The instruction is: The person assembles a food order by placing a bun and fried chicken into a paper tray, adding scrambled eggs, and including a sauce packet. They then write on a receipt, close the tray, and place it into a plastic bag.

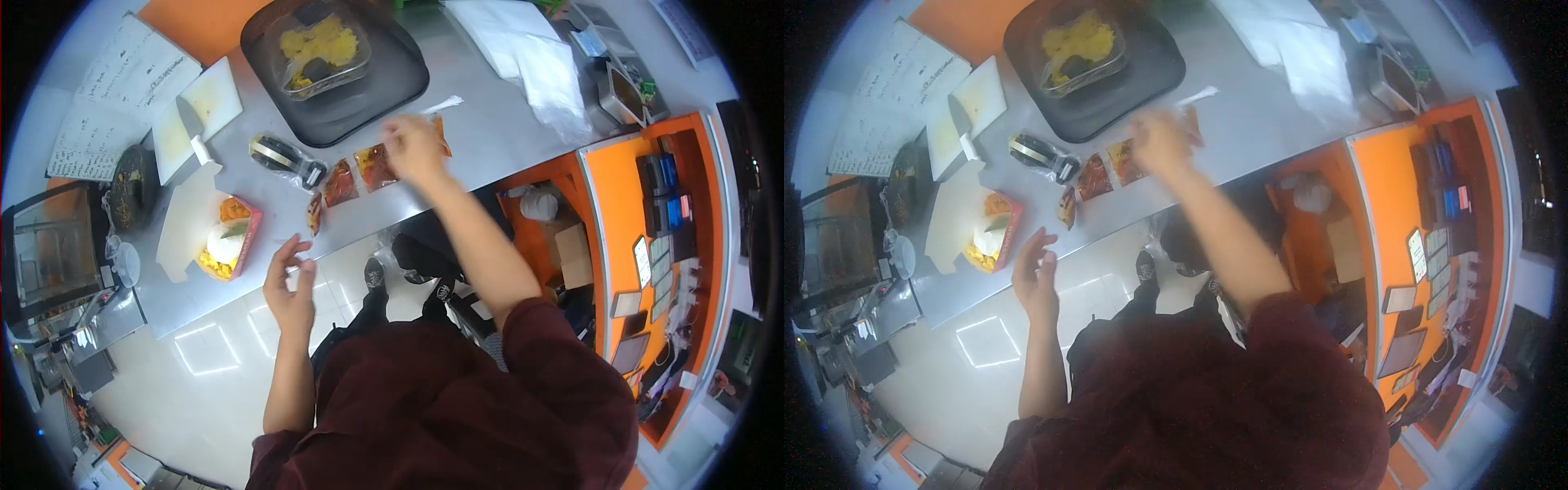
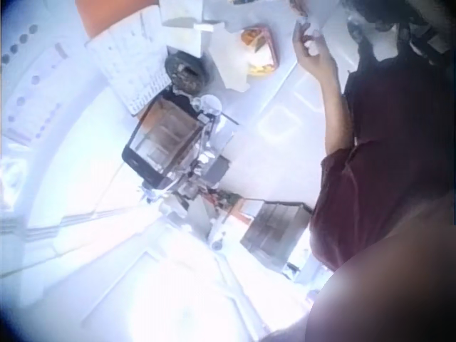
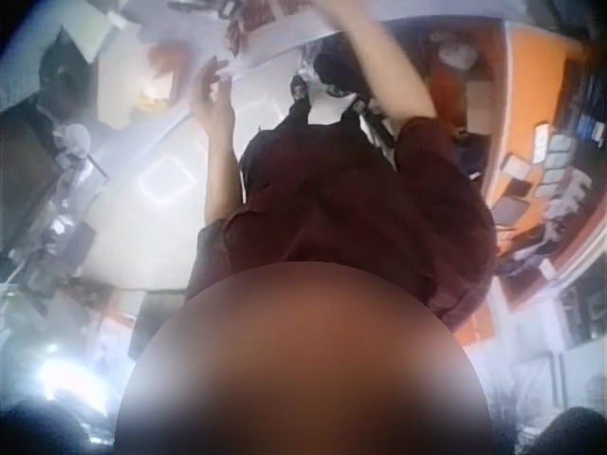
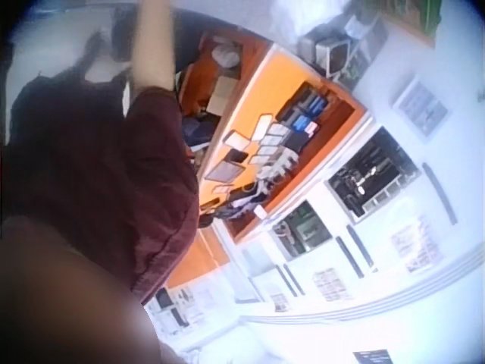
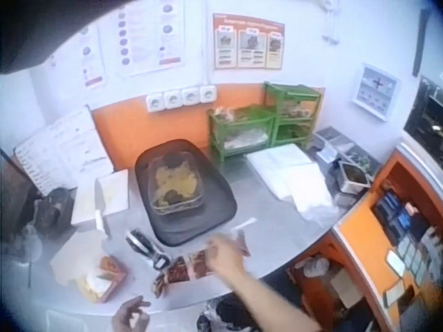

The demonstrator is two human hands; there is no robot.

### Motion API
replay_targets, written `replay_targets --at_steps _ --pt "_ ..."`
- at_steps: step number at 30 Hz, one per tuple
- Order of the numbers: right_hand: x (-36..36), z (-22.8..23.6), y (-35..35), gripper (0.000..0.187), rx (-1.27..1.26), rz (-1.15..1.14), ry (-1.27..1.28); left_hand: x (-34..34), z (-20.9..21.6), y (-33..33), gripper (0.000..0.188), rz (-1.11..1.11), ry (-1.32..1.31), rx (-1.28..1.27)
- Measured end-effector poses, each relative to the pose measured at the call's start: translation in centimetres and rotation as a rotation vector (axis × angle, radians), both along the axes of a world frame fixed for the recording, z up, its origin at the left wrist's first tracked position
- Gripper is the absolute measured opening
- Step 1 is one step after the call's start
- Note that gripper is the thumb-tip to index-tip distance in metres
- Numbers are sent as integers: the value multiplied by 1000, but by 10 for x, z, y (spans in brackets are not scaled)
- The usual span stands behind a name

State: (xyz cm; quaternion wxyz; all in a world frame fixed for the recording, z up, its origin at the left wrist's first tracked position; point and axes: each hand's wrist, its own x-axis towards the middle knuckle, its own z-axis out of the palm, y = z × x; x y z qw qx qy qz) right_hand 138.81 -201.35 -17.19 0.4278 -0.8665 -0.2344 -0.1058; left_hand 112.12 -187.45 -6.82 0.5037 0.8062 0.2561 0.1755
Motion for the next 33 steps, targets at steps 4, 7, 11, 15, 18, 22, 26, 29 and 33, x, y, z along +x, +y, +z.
replay_targets --at_steps 4,7,11,15,18,22,26,29,33 --pt "87 -8 -61 27 -370 292 -56 83 -7 -21 38 -236 -162 115" --pt "106 -9 -73 28 -507 365 67 163 -28 -36 32 -290 -181 238" --pt "104 7 -73 31 -673 430 174 244 -88 -40 33 -375 -83 389" --pt "104 10 -77 27 -645 394 198 279 -106 -49 30 -484 75 420" --pt "101 10 -81 21 -584 351 195 291 -106 -52 26 -546 208 305" --pt "94 10 -84 15 -516 310 132 292 -113 -47 19 -510 214 205" --pt "84 4 -84 12 -423 286 66 289 -114 -47 23 -517 203 290" --pt "77 -6 -86 9 -341 264 -134 289 -106 -47 23 -553 237 322" --pt "69 -6 -83 6 -196 230 -242 292 -108 -37 23 -583 233 -57"
